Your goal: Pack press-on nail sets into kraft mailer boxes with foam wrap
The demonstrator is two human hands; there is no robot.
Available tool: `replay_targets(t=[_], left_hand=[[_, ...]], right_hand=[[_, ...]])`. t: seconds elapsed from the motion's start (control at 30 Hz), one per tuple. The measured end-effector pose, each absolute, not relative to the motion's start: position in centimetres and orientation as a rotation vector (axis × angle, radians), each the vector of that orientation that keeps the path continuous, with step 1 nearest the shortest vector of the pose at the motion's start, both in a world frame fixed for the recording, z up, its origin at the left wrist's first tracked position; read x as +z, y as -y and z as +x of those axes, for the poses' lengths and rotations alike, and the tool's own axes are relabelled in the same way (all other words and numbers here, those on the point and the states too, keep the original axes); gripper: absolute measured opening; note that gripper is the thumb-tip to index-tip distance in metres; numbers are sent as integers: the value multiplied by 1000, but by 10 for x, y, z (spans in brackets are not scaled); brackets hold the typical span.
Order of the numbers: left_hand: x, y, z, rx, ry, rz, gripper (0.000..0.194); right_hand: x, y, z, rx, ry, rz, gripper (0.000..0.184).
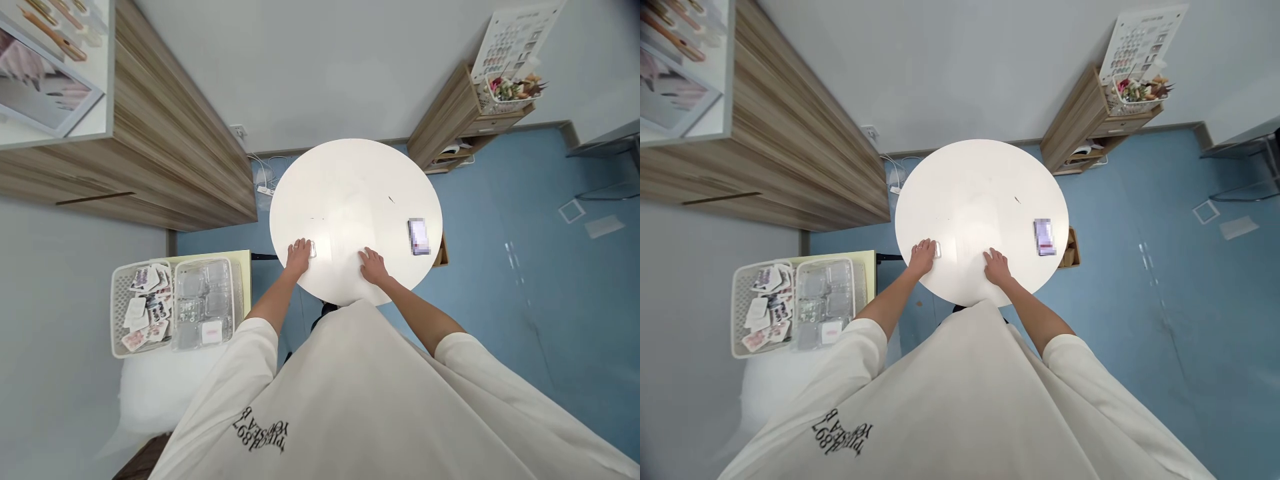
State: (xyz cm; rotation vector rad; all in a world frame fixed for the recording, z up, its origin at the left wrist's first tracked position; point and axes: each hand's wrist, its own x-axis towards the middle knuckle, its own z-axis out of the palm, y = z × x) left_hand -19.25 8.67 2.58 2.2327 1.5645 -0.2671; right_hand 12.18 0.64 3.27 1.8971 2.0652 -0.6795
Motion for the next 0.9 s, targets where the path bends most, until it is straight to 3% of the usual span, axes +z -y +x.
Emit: replay_targets(t=[0.2,0.4,0.9], left_hand=[[32,-88,-180,-135,-1507,2283,66],[35,-67,-115,-75,-1194,2353,67],[18,-24,-32,-141,-1156,2373,65]], right_hand=[[39,37,134,-689,-2038,2036,56],[43,74,143,-753,-2021,2064,49],[27,83,163,-764,-2167,1758,41]])
